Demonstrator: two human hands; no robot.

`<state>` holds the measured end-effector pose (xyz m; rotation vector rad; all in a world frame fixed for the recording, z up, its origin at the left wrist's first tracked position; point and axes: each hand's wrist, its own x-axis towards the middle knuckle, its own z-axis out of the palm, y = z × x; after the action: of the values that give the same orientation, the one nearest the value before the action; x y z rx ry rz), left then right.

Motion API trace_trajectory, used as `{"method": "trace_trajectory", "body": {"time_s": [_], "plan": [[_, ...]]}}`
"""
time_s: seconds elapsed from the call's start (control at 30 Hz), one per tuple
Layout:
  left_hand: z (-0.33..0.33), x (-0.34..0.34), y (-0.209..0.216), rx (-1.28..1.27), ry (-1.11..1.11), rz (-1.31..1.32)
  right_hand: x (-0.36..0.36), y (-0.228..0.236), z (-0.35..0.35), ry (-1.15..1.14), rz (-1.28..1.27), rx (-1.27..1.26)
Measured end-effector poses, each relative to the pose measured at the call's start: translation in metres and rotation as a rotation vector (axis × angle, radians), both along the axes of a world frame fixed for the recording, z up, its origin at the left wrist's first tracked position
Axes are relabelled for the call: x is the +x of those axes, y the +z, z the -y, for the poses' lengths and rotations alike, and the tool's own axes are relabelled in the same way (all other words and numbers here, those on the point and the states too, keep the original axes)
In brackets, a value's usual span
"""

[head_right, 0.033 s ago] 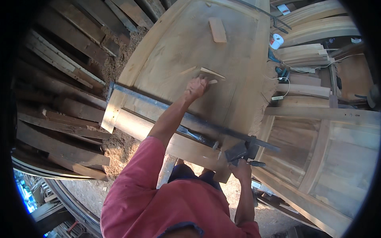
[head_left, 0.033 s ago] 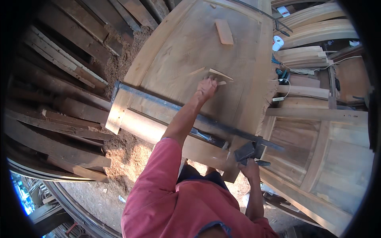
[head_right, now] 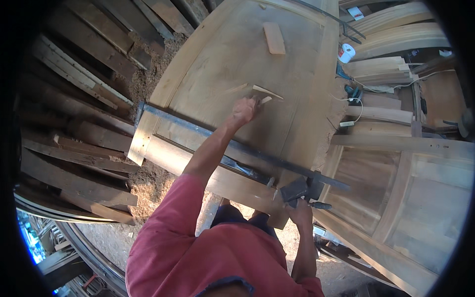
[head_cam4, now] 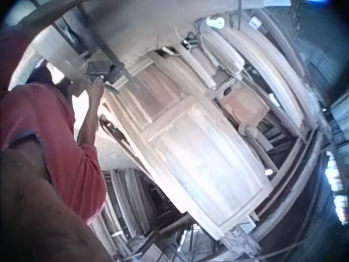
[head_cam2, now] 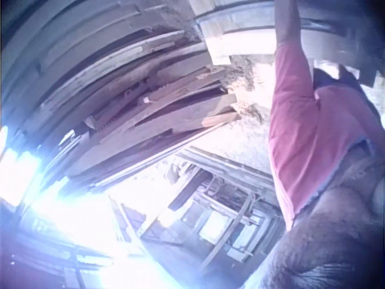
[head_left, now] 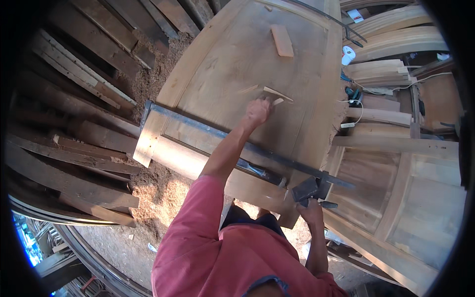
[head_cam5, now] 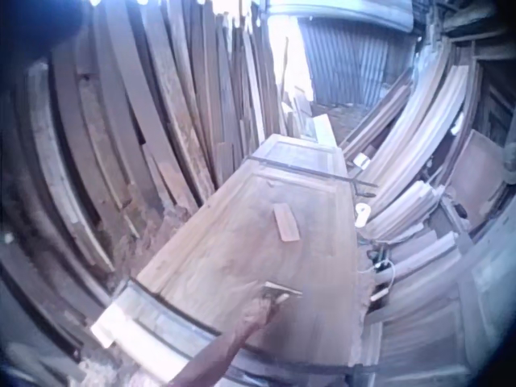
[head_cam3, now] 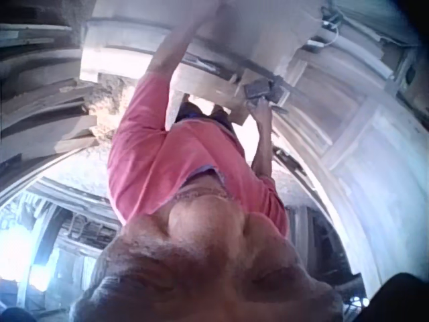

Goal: The person secures a wooden panel into a door frame by hammering small wooden wedges into the joints and tightening a large metal clamp across the frame.

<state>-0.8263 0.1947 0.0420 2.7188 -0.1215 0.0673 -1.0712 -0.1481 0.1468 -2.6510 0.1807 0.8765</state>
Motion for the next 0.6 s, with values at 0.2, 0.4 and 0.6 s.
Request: {"method": "trace_trajectory", "body": {"time_s": [0.2, 0.4, 0.6], "plan": [[-0.099, -0.117, 0.047, -1.337, 0.393, -0.063, 0.035, 0.041, -0.096, -0.126, -0.194, 0.705], [-0.221, -0.236, 0.029, -1.340, 0.594, 0.213, 0.070, 0.097, -0.220, -0.106, -0.260, 1.370], [-0.310, -0.297, 0.003, -0.847, 0.935, 0.355, 0.042, 0.061, -0.265, 0.066, -0.458, 1.240]]}}
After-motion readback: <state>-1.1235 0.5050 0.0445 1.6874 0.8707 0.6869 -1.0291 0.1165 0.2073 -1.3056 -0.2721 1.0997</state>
